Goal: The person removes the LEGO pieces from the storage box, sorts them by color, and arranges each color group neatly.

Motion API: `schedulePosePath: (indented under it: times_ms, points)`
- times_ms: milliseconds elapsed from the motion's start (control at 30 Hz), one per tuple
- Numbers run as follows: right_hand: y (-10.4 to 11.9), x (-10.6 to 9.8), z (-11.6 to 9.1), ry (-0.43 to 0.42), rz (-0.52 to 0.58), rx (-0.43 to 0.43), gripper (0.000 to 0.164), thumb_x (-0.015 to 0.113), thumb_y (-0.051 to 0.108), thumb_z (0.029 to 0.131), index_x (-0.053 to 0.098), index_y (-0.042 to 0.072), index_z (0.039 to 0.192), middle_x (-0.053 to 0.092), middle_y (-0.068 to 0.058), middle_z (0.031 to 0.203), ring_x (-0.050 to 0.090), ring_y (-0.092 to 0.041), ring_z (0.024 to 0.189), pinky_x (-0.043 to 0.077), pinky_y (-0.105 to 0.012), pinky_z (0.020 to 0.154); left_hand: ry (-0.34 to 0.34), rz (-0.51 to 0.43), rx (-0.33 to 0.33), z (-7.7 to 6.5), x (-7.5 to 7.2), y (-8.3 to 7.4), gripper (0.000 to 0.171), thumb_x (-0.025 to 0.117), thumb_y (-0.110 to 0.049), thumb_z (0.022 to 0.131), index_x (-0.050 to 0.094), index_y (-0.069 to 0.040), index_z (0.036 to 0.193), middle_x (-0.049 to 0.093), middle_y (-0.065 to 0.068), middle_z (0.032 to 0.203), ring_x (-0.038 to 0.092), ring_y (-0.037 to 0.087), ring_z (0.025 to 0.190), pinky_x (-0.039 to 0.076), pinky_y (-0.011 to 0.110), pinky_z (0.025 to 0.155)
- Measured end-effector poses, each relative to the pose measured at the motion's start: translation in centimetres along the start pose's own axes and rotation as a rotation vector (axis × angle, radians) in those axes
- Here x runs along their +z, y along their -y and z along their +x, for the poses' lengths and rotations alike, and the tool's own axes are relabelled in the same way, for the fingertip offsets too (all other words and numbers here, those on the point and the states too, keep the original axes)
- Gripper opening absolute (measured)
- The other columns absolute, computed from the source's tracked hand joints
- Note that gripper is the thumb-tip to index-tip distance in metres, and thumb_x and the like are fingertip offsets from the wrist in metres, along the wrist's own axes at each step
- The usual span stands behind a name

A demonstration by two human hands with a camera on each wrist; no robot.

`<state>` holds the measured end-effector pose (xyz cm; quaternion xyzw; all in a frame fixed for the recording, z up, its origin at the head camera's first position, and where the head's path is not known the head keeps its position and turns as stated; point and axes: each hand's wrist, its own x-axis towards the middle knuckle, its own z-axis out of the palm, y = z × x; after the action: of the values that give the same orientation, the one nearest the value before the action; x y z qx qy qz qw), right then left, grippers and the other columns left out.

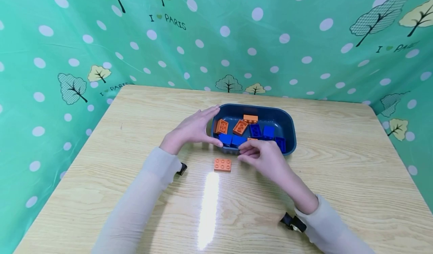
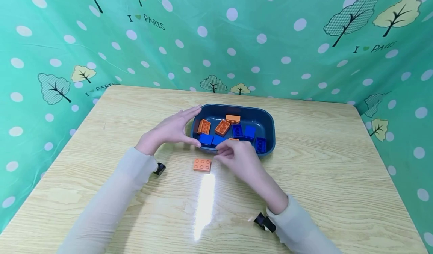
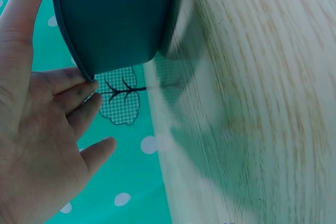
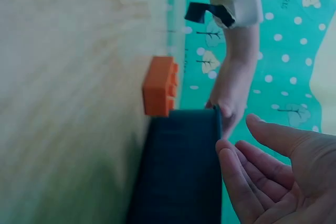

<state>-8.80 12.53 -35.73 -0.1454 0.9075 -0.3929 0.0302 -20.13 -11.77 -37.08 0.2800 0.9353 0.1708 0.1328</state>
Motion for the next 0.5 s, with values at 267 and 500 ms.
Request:
schedulePosePath:
  times_ms: [267,500]
  points:
    - [-0.7,-1.9,1.8,-0.105,0.023,0.008,0.020,0.077,0.016,0.088,0.074,0.007,0.106,0.077,-0.008,0.099,0.074,-0.017,0.086,0.062,-0.026,0.074,0.004,-0.005,-0.003,0.0,0.0,0.1,0.130,0.074,-0.078,0.064,0.012,-0.018,0.162,0.006,-0.003,0.170,0.011,0.020,0.157,0.009,0.042,0.129]
    - [-2.2,-2.7,3.2,-0.159,0.044,0.012,0.021,0.077,0.016,0.088,0.074,0.007,0.107,0.077,-0.009,0.100,0.075,-0.020,0.086,0.062,-0.030,0.075,0.010,-0.006,-0.003,0.0,0.0,0.1,0.130,0.075,-0.077,0.064,0.011,-0.019,0.162,0.005,-0.004,0.170,0.011,0.020,0.157,0.009,0.041,0.129]
